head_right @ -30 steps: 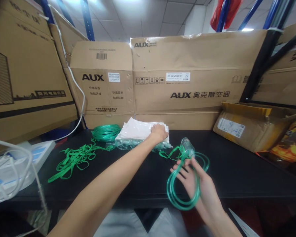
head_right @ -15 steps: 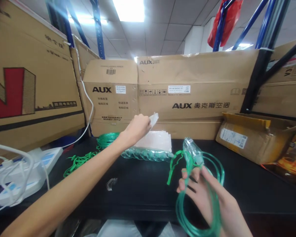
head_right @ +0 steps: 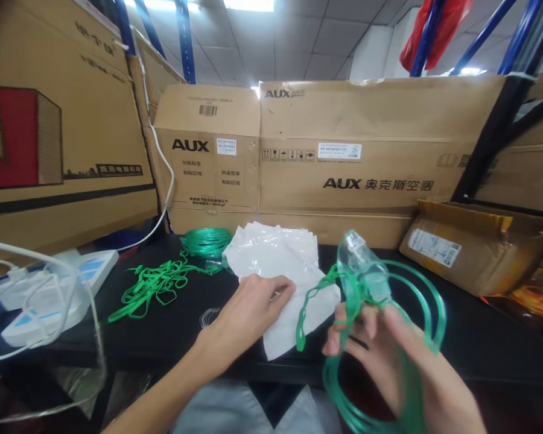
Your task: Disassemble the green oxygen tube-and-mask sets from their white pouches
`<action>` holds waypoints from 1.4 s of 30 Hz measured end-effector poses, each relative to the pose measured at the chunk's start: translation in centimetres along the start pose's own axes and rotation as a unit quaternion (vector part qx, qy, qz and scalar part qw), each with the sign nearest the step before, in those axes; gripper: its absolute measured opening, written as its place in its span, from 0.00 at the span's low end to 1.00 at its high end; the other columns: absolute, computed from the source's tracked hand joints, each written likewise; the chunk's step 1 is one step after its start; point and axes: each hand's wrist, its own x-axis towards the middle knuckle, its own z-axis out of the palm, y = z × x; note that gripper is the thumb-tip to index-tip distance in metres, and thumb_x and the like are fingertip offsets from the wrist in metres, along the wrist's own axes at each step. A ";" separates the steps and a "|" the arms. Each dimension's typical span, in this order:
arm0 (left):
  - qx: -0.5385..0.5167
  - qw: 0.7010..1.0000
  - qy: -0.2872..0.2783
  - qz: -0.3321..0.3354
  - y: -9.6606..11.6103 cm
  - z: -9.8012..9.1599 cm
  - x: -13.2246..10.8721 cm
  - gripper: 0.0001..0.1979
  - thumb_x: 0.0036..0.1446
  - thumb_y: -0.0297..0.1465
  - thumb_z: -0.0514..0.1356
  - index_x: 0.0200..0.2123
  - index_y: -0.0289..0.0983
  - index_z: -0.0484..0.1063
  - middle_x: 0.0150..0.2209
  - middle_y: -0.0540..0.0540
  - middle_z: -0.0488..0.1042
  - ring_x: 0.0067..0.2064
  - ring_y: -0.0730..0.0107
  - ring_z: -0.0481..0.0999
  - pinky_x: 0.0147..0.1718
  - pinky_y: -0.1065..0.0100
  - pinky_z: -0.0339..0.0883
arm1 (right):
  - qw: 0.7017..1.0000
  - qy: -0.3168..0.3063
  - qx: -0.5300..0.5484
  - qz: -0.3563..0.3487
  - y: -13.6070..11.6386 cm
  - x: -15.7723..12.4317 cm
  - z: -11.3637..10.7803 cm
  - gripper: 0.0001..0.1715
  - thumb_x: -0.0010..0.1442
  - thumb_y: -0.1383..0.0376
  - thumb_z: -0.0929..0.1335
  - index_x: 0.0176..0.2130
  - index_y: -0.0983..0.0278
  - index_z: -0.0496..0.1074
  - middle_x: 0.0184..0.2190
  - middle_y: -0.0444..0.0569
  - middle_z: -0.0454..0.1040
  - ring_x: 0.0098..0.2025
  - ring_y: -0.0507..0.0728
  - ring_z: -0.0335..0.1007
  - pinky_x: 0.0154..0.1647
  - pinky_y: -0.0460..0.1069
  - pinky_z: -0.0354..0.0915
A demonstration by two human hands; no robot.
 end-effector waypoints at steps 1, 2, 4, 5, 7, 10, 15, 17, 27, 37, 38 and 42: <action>-0.006 1.000 0.000 0.001 -0.1 0.2 0.0 0.18 0.72 0.35 0.51 0.46 0.41 0.82 0.37 0.43 0.84 0.41 0.57 0.83 0.43 0.65 0.71 | 0.999 -0.018 -0.029 0.001 0.5 -0.4 0.7 0.20 0.60 0.49 0.72 0.28 0.60 0.73 0.38 0.55 0.77 0.39 0.66 0.75 0.45 0.64 0.74; -0.011 1.000 -0.001 0.003 -0.1 0.4 0.0 0.18 0.72 0.34 0.51 0.48 0.42 0.81 0.37 0.43 0.84 0.42 0.58 0.83 0.44 0.65 0.71 | 0.998 -0.035 -0.055 0.003 1.2 -0.7 1.2 0.20 0.61 0.48 0.72 0.29 0.60 0.74 0.38 0.55 0.77 0.42 0.67 0.75 0.49 0.64 0.73; -0.019 1.000 -0.001 0.008 -0.2 0.7 -0.2 0.18 0.71 0.32 0.51 0.53 0.43 0.80 0.39 0.44 0.84 0.43 0.59 0.83 0.45 0.65 0.71 | 0.996 -0.051 -0.077 0.016 2.7 -1.2 1.6 0.21 0.63 0.48 0.71 0.30 0.61 0.74 0.35 0.54 0.76 0.44 0.67 0.75 0.52 0.62 0.71; -0.022 1.000 -0.001 0.011 -0.3 0.9 -0.3 0.18 0.70 0.31 0.51 0.54 0.44 0.79 0.39 0.45 0.84 0.43 0.59 0.83 0.46 0.66 0.71 | 0.995 -0.055 -0.074 0.031 3.6 -1.3 1.6 0.21 0.63 0.49 0.71 0.29 0.62 0.73 0.34 0.53 0.76 0.43 0.66 0.75 0.52 0.61 0.71; -0.030 0.999 -0.001 0.016 -0.5 1.3 -0.4 0.18 0.70 0.30 0.51 0.52 0.44 0.79 0.39 0.46 0.84 0.42 0.61 0.83 0.45 0.66 0.71 | 0.994 -0.062 -0.055 0.077 4.9 -1.5 1.2 0.21 0.63 0.50 0.72 0.29 0.63 0.71 0.33 0.52 0.76 0.43 0.65 0.76 0.52 0.60 0.71; -0.047 0.998 0.021 0.027 -0.8 1.8 -0.7 0.17 0.72 0.31 0.50 0.48 0.42 0.81 0.40 0.45 0.83 0.41 0.63 0.83 0.46 0.67 0.72 | 0.984 -0.061 -0.031 0.163 5.9 -1.7 0.8 0.22 0.61 0.50 0.73 0.28 0.63 0.69 0.34 0.53 0.79 0.38 0.64 0.79 0.46 0.60 0.73; -0.069 0.994 0.055 0.060 -1.0 2.5 -1.2 0.17 0.73 0.32 0.50 0.51 0.43 0.79 0.45 0.46 0.80 0.43 0.66 0.81 0.48 0.66 0.72 | 0.973 -0.028 -0.050 0.224 5.6 -1.7 1.1 0.26 0.60 0.49 0.74 0.26 0.61 0.61 0.30 0.53 0.79 0.27 0.61 0.78 0.34 0.58 0.74; -0.070 0.993 0.050 0.075 -1.1 2.6 -1.4 0.16 0.73 0.33 0.51 0.52 0.44 0.78 0.50 0.47 0.76 0.39 0.69 0.79 0.45 0.66 0.72 | 0.969 -0.039 -0.081 0.230 5.4 -1.5 1.3 0.28 0.60 0.47 0.73 0.26 0.61 0.60 0.29 0.52 0.78 0.25 0.61 0.77 0.31 0.57 0.74; -0.134 0.972 0.071 0.178 -1.7 3.4 -1.5 0.15 0.72 0.35 0.55 0.52 0.41 0.81 0.41 0.45 0.68 0.43 0.68 0.71 0.46 0.66 0.69 | 0.941 -0.073 -0.214 0.251 3.7 0.0 1.3 0.30 0.62 0.41 0.68 0.29 0.60 0.59 0.24 0.48 0.77 0.21 0.61 0.77 0.25 0.54 0.73; -0.288 0.933 0.002 0.214 -0.8 3.4 -2.0 0.14 0.69 0.32 0.59 0.51 0.37 0.82 0.38 0.44 0.73 0.37 0.71 0.75 0.39 0.70 0.72 | 0.936 -0.112 -0.193 0.272 3.9 0.8 2.4 0.23 0.63 0.48 0.70 0.44 0.65 0.71 0.27 0.52 0.80 0.24 0.62 0.79 0.28 0.56 0.76; -0.288 0.932 -0.007 0.222 -0.9 3.4 -2.1 0.14 0.69 0.32 0.59 0.51 0.37 0.82 0.38 0.43 0.74 0.38 0.71 0.75 0.39 0.70 0.72 | 0.937 -0.112 -0.181 0.278 3.9 0.8 2.6 0.23 0.63 0.49 0.70 0.45 0.65 0.72 0.28 0.53 0.80 0.24 0.62 0.79 0.28 0.55 0.76; -0.250 0.941 -0.014 0.227 -0.8 3.8 -2.3 0.14 0.69 0.35 0.59 0.50 0.38 0.83 0.40 0.44 0.75 0.37 0.71 0.75 0.39 0.71 0.72 | 0.951 -0.088 -0.092 0.280 3.6 0.7 2.9 0.17 0.59 0.59 0.74 0.46 0.65 0.76 0.29 0.51 0.80 0.30 0.62 0.81 0.34 0.56 0.77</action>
